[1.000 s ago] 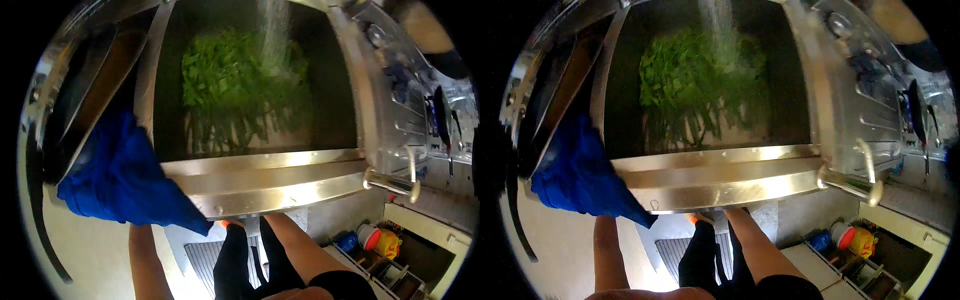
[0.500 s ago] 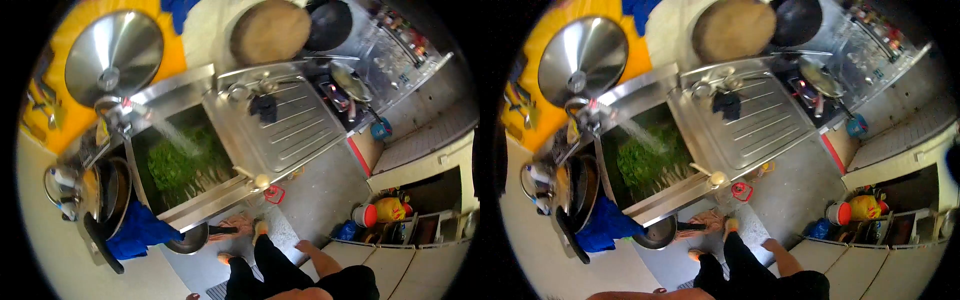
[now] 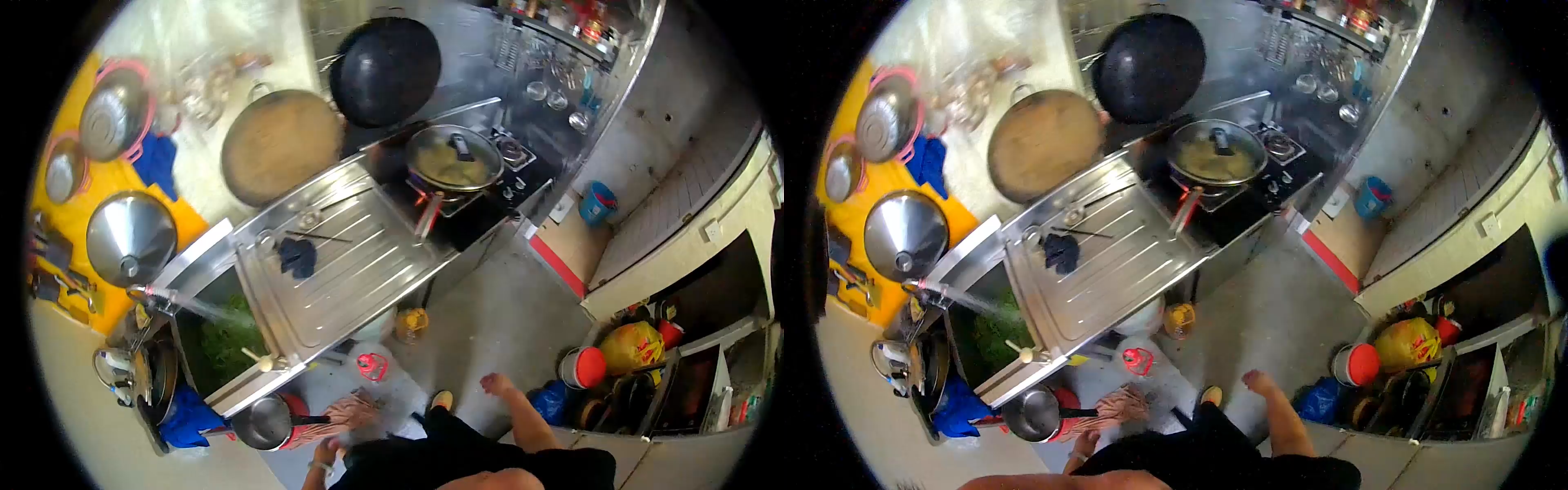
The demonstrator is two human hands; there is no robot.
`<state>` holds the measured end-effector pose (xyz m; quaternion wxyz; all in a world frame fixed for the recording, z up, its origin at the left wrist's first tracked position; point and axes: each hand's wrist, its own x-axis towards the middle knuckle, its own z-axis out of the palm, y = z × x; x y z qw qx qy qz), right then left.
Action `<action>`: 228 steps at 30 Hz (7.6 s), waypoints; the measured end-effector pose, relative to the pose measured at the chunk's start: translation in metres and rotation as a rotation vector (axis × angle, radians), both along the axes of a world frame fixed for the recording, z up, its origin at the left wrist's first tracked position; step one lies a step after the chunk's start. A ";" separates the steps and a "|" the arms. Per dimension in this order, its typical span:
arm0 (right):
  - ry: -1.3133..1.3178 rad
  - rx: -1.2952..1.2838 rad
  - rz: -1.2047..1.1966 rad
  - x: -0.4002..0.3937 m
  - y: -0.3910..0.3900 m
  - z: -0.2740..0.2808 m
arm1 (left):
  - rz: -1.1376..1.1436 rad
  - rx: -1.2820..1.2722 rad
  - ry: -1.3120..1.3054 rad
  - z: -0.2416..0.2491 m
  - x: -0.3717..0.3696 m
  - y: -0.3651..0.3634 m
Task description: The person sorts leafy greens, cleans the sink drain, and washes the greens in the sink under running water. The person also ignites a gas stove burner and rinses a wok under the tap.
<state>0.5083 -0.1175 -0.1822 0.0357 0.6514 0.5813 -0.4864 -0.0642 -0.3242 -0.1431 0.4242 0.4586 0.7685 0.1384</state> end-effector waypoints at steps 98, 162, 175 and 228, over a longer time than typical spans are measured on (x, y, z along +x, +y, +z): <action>1.243 -0.299 -0.157 0.152 0.544 0.262 | 0.433 -0.095 -1.696 0.251 0.604 0.684; 0.096 1.119 0.139 0.406 0.770 0.324 | 0.088 -0.182 -0.385 0.039 0.629 0.620; -0.285 0.667 0.631 0.218 0.703 0.167 | 0.288 -0.063 -0.296 -0.027 0.572 0.457; -0.348 0.131 0.001 0.183 0.711 0.151 | 1.460 -0.190 -1.244 -0.138 0.636 0.139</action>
